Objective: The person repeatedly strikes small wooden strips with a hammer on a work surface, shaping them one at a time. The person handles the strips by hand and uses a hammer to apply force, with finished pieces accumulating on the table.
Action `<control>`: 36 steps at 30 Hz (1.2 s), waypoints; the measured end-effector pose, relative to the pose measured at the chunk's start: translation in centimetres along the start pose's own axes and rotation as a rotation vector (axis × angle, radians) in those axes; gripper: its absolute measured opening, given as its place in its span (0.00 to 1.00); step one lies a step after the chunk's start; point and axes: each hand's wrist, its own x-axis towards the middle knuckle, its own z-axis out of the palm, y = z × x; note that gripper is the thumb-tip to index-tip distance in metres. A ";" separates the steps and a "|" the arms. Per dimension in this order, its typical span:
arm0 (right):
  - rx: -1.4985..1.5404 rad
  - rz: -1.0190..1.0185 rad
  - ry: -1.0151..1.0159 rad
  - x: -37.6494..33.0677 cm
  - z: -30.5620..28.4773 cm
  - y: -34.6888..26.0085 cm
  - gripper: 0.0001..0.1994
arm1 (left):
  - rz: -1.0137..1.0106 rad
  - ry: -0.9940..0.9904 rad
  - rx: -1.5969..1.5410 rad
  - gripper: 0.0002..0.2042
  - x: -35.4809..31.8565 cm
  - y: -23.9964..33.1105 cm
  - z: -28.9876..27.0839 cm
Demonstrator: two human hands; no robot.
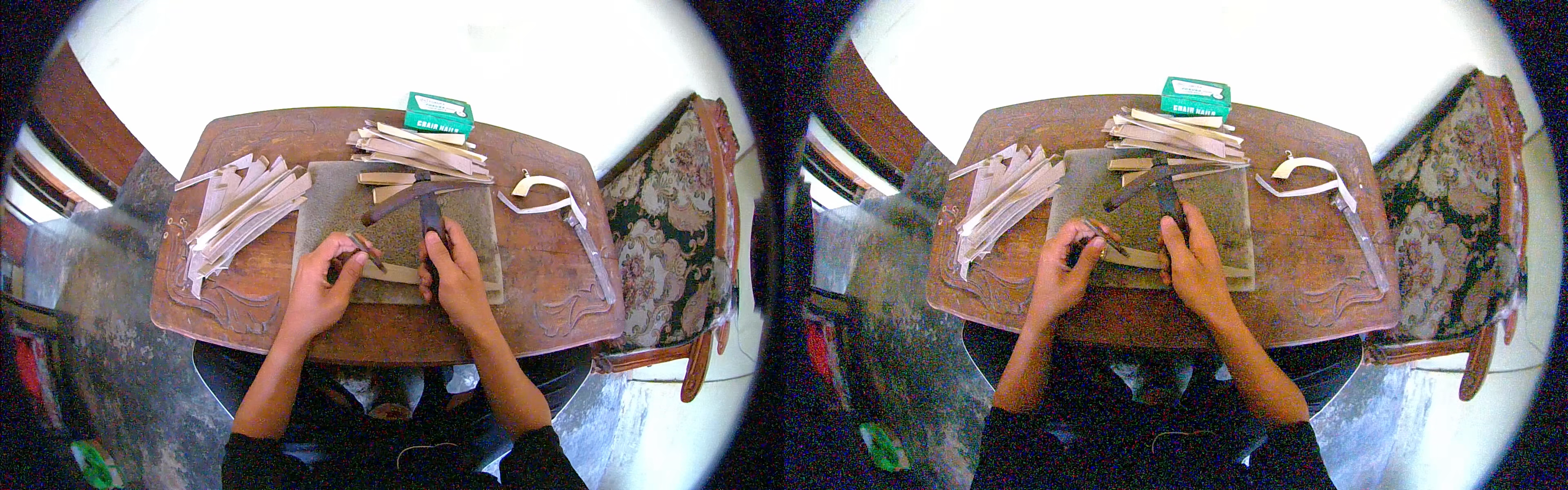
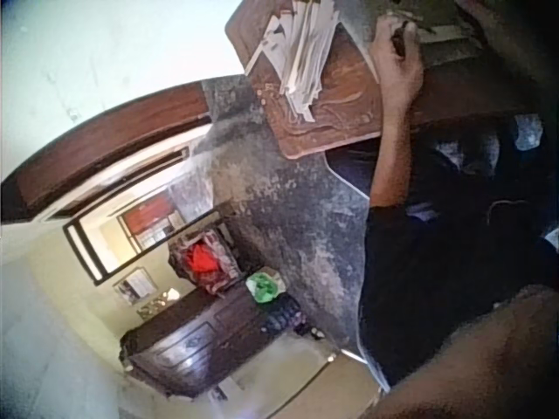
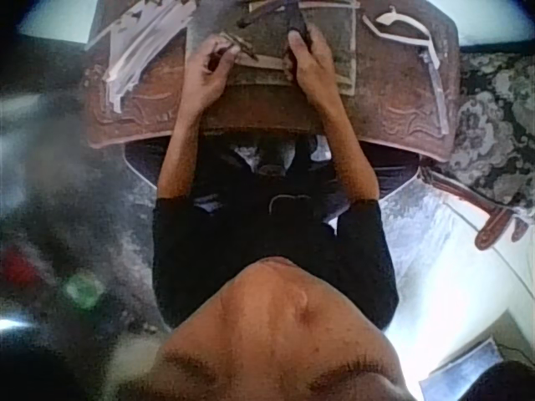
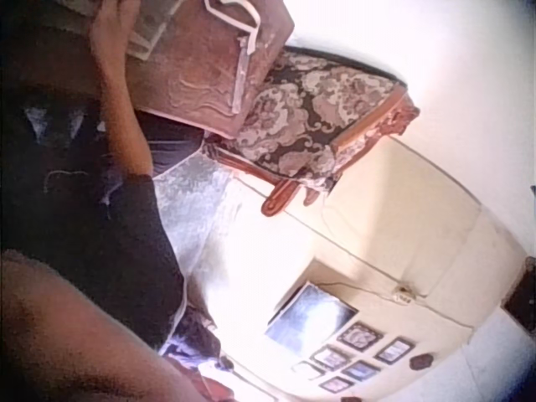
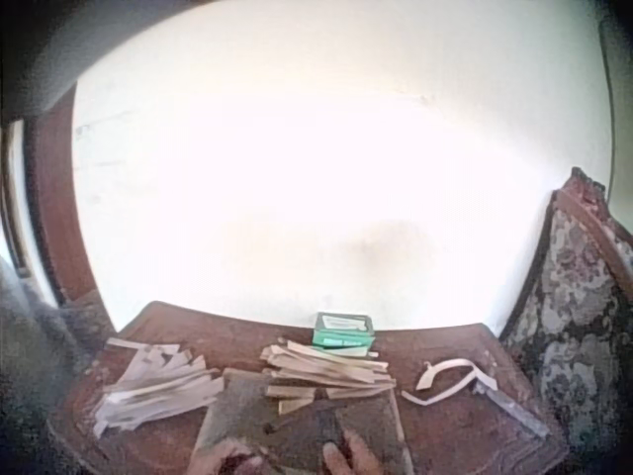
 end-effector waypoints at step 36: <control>-0.777 -0.468 -0.046 -4.0 -3.1 -10.2 0.20 | 0.139 0.006 0.218 0.09 -0.4 0.2 1.4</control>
